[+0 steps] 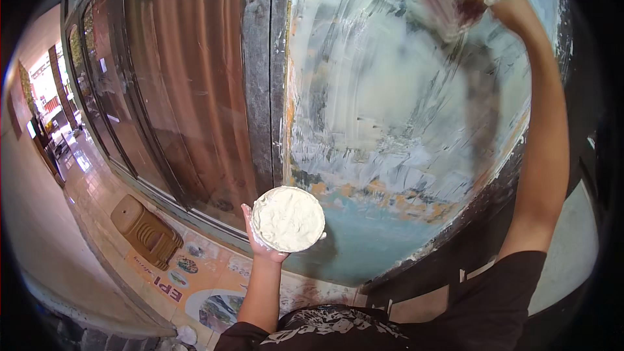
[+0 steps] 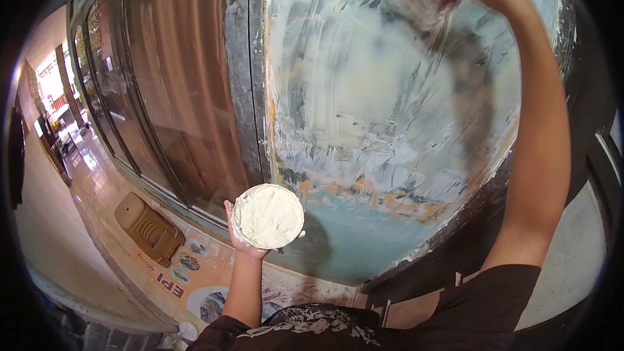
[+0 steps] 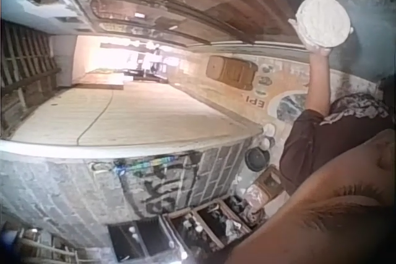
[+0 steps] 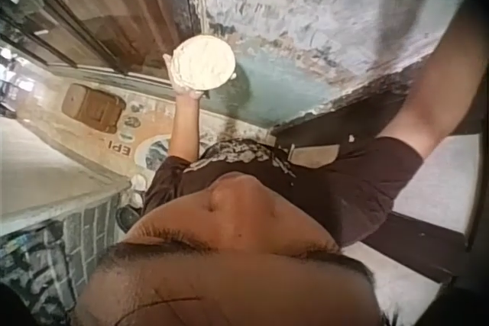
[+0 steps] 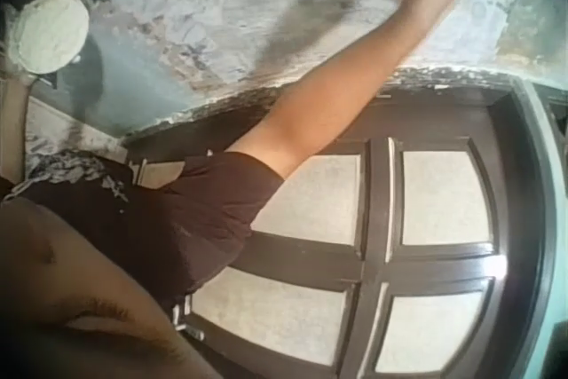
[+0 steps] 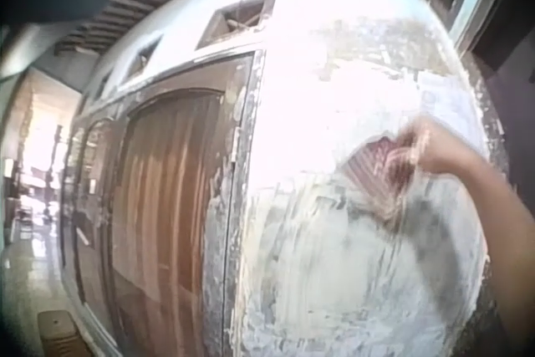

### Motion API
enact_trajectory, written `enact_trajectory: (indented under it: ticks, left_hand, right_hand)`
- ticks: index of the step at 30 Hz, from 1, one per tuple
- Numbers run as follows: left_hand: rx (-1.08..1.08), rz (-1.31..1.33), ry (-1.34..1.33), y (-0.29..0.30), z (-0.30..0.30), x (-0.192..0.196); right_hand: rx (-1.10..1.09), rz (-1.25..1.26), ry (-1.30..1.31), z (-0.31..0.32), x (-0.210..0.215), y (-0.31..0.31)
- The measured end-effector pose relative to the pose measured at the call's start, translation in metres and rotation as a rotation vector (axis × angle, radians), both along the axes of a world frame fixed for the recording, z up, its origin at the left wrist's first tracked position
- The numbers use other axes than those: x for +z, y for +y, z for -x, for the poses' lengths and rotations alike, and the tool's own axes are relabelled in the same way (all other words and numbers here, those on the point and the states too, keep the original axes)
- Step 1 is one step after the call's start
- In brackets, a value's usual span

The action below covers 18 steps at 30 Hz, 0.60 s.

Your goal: Apply wall putty to a damaged or uneven wall surface using a putty knife/spatula.

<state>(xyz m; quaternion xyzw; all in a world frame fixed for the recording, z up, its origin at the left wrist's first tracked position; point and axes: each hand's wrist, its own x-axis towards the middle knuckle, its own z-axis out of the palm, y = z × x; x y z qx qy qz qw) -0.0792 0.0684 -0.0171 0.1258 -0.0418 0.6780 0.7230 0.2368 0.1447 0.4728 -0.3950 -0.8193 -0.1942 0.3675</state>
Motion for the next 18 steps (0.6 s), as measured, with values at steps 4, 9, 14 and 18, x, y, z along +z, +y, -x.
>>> enact_trajectory:
  ticks: [4,9,14,18]
  left_hand:
    - [0.034,-0.013,-0.003,-0.006,0.008,-0.001]
    - [-0.008,0.014,-0.028,0.001,-0.006,0.005]
    - [-0.036,-0.013,-0.07,0.003,-0.001,-0.004]
    - [0.059,0.037,-0.024,-0.003,0.013,-0.01]
  right_hand:
    - [0.025,0.116,-0.374,0.083,-0.122,0.019]
    - [-0.171,-0.092,-0.328,0.082,-0.081,0.058]
    - [-0.049,-0.011,0.108,0.043,0.02,0.0]
    - [0.053,-0.092,-0.318,0.085,-0.058,0.028]
